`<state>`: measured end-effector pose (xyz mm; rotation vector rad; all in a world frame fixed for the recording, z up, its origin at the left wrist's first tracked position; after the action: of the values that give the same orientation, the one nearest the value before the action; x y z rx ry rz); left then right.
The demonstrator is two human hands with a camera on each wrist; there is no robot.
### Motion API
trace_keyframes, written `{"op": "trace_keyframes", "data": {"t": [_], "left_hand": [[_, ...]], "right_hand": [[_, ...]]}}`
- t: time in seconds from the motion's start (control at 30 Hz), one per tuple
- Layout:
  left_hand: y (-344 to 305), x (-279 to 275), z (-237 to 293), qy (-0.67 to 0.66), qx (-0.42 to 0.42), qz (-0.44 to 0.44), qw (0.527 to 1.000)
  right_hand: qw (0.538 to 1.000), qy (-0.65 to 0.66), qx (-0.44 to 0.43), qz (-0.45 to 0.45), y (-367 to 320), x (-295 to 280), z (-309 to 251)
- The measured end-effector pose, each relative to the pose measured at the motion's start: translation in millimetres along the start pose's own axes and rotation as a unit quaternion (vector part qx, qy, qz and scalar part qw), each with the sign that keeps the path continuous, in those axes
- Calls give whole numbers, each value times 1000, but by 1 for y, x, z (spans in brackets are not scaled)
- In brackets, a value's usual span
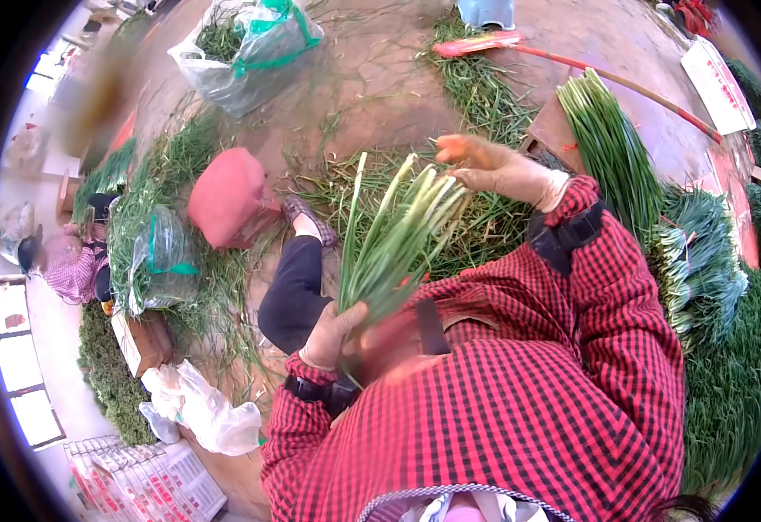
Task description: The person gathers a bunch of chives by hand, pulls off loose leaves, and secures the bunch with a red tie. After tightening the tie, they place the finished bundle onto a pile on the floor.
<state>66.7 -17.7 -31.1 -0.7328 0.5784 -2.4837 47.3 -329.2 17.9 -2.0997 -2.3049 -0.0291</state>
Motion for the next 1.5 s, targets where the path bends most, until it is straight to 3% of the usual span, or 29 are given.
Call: {"op": "trace_keyframes", "data": {"t": [0.03,0.07,0.13,0.2,0.27,0.3,0.4,0.47,0.57,0.6,0.67,0.73,0.83,0.93,0.97,1.0,1.07,1.2,1.33,1.37,1.4,1.47,1.5], "left_hand": [[2,7,4,-6,7,-29,1000],[3,14,9,-13,14,-58,998],[7,22,10,-69,16,-92,993],[5,35,20,-129,58,-106,984],[4,31,28,-103,85,-62,989],[7,27,24,-92,96,-111,985],[5,22,21,-132,80,-46,987],[8,5,12,-120,72,-23,990],[11,2,9,-110,56,15,992],[12,6,11,-103,56,15,993],[16,12,14,-90,58,16,994],[19,8,7,-78,56,13,995],[17,13,8,-102,45,29,993],[16,15,12,-92,58,40,993],[18,20,15,-96,64,24,993],[19,20,16,-83,65,27,994],[22,21,16,-57,64,31,996],[21,29,23,-51,48,32,997],[23,26,23,-68,53,29,996],[22,26,26,-70,63,18,995],[21,26,29,-72,72,8,995],[16,20,26,-88,57,2,994],[15,16,21,-111,55,-14,992]], "right_hand": [[994,47,89,-33,0,13,0],[990,122,62,-45,4,23,0],[991,112,67,-36,9,22,-7],[995,67,70,37,10,18,-18],[991,8,68,115,7,5,-23],[986,-28,66,154,4,-8,-24],[957,-44,84,275,-15,-57,-11],[957,-45,77,276,-23,-64,-5],[980,46,55,186,-11,-3,-21],[988,17,41,149,-7,19,-29],[975,-119,180,51,1,49,-24],[952,-283,114,17,18,69,-26],[978,-186,85,39,21,82,-10],[985,-6,158,62,10,83,-5],[989,-72,78,101,11,77,-6],[966,-224,37,125,12,74,-12],[846,-506,-46,163,10,78,-29],[835,-531,-7,147,10,72,-24],[754,-633,2,174,15,55,-9],[770,-605,-41,195,13,41,-8],[784,-586,-7,205,12,24,0],[775,-575,-54,257,-1,-8,-1],[784,-557,-24,274,-7,-29,3]]}}
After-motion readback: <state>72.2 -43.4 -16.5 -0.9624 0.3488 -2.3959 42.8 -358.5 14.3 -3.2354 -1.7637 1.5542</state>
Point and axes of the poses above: each hand's wrist, its own y-axis towards the middle knuckle, its own x-axis out of the palm, z = x × y, the point moved 9 cm from there along y, towards the middle knuckle, and after that the axes turned 8 degrees about -z, right-handed, at the moved point
